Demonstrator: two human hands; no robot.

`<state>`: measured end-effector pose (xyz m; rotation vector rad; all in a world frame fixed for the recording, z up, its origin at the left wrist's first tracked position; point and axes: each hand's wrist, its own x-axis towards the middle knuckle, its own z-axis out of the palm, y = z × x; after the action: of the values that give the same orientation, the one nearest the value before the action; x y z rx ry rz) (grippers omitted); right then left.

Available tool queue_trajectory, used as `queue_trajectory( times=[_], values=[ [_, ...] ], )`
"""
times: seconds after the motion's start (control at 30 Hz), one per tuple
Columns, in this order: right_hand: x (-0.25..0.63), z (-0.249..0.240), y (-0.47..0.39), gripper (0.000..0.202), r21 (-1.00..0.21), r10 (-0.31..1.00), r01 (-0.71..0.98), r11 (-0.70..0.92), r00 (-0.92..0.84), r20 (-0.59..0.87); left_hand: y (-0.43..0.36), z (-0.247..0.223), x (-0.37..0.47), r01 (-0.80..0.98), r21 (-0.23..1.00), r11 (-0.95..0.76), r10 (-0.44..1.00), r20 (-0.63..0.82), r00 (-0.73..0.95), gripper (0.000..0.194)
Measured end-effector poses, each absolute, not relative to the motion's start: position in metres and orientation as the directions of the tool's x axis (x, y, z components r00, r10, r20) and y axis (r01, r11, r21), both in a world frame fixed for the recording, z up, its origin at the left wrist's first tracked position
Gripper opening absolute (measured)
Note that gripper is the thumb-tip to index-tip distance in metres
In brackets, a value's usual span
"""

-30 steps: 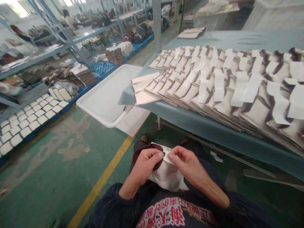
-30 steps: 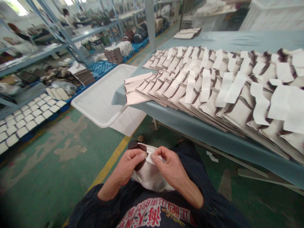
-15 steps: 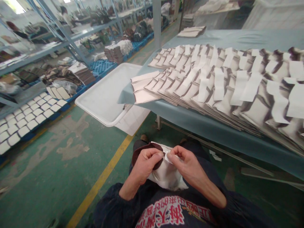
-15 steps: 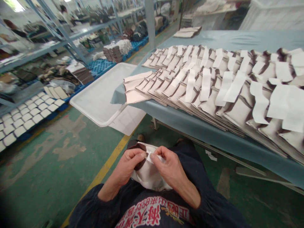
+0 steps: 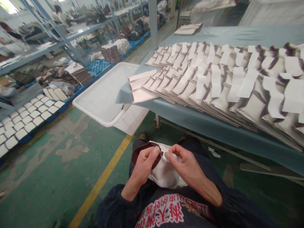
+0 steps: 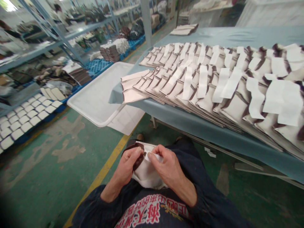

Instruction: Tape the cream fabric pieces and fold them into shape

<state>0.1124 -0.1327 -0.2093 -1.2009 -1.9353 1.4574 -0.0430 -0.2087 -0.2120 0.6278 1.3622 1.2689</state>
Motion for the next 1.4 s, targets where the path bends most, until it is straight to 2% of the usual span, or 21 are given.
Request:
queue_trajectory(
  times=[0.17, 0.33, 0.63, 0.9, 1.1, 1.4],
  values=[
    [0.113, -0.211, -0.134, 0.029, -0.920, 0.842, 0.381, 0.092, -0.523, -0.133, -0.209, -0.210, -0.044, -0.265, 0.918, 0.294, 0.919, -0.348, -0.186, 0.046],
    [0.112, -0.211, -0.134, 0.028, -0.924, 0.837, 0.371, 0.091, -0.531, -0.131, -0.207, -0.210, -0.043, -0.262, 0.928, 0.263, 0.927, -0.319, -0.199, 0.043],
    [0.111, -0.219, -0.135, 0.028, -0.941, 0.825, 0.337, 0.004, -0.533, -0.188, -0.209, -0.213, -0.040, -0.218, 0.930, 0.295, 0.913, -0.342, -0.223, 0.029],
    [0.111, -0.221, -0.131, 0.030, -0.952, 0.798, 0.276, -0.132, -0.541, -0.267, -0.208, -0.208, -0.035, -0.031, 0.962, 0.270, 0.927, -0.269, -0.262, 0.011],
    [0.109, -0.224, -0.130, 0.035, -0.953, 0.783, 0.248, -0.174, -0.552, -0.287, -0.209, -0.205, -0.029, 0.163, 0.951, 0.264, 0.932, -0.208, -0.296, 0.007],
    [0.105, -0.240, -0.120, 0.062, -0.940, 0.701, 0.179, -0.291, -0.629, -0.337, -0.198, -0.203, -0.016, 0.356, 0.881, 0.312, 0.915, -0.177, -0.363, 0.009]
  ],
)
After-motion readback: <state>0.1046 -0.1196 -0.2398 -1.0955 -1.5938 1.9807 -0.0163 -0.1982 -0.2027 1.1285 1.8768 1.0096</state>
